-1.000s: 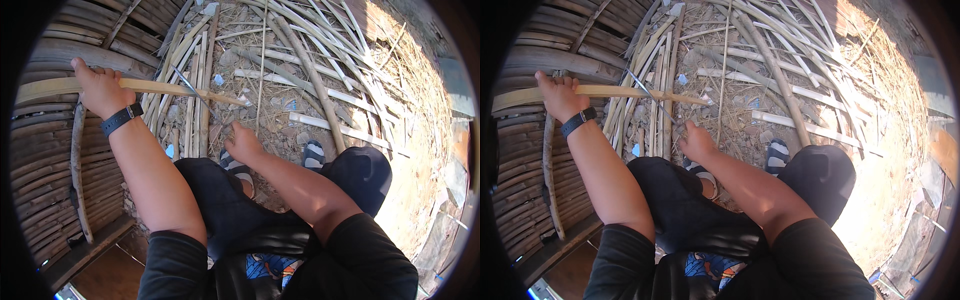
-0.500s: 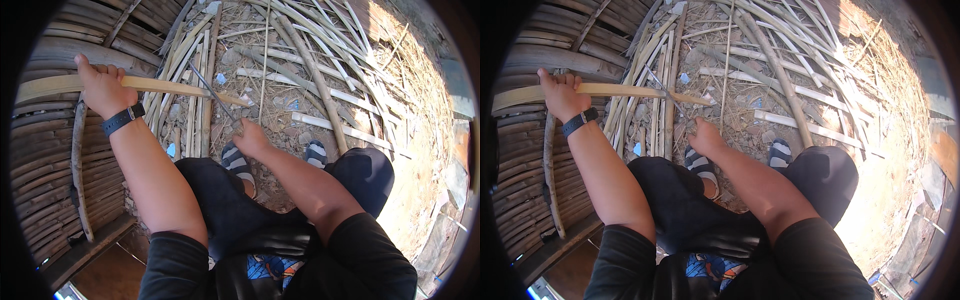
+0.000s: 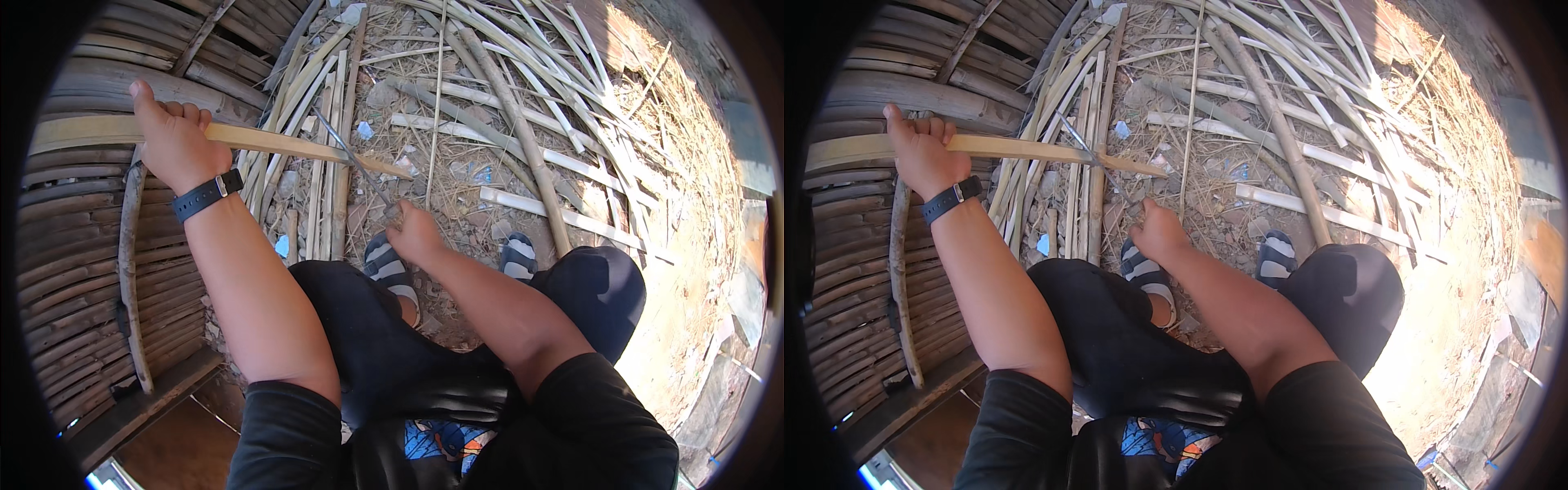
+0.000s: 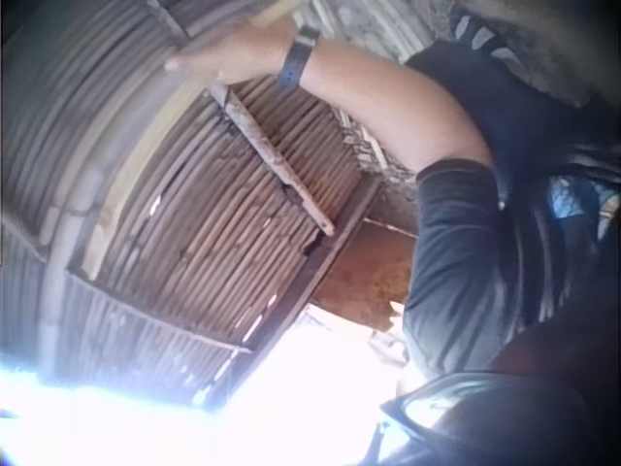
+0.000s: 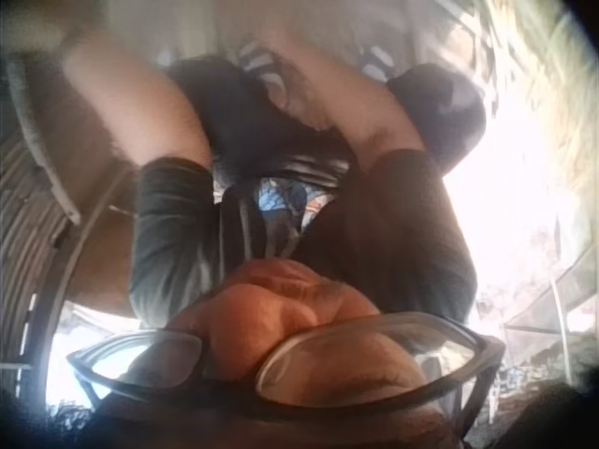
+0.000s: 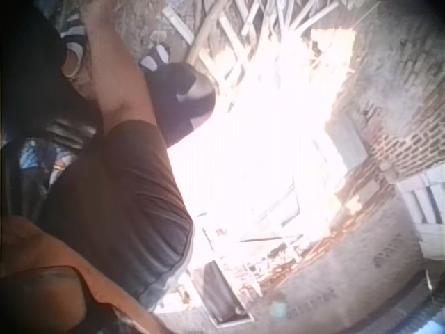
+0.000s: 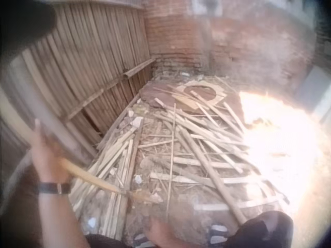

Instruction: The person sits on the ground and uses a knife to split a long piece of bamboo into thin strips. They hold the bamboo with their left hand and repeatedly strike it with the knife in their right hand to separate the material.

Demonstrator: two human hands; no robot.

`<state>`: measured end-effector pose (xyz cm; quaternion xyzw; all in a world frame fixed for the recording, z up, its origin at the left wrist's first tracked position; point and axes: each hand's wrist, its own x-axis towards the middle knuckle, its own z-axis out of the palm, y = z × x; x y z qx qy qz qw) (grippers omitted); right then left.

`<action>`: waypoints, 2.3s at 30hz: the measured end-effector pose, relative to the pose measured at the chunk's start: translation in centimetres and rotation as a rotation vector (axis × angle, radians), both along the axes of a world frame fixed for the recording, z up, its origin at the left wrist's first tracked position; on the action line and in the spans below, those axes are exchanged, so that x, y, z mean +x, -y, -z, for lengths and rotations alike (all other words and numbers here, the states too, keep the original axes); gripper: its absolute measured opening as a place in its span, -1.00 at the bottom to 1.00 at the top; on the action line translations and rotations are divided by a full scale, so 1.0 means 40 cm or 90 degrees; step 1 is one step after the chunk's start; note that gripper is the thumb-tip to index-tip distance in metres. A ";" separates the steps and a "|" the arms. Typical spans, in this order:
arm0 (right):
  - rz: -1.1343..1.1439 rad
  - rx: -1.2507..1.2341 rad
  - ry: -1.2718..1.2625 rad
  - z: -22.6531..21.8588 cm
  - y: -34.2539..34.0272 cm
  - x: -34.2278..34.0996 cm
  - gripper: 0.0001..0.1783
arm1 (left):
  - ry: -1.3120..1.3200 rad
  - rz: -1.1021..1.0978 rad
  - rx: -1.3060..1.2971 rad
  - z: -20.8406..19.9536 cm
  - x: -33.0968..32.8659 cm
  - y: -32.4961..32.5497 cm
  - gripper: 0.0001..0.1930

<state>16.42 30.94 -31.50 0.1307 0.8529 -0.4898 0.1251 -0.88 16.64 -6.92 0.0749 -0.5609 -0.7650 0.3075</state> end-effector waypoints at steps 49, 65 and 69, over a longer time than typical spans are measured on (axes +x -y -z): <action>0.024 -0.071 -0.054 0.006 -0.042 -0.054 -0.49 | -0.036 0.126 0.039 0.044 0.007 -0.055 -0.52; 0.071 -0.006 0.016 0.031 -0.034 -0.043 -0.49 | -0.037 0.151 0.055 0.063 0.001 -0.051 -0.53; 0.013 -0.022 0.058 -0.007 -0.040 -0.022 -0.48 | -0.026 0.107 0.041 0.071 -0.018 -0.015 -0.55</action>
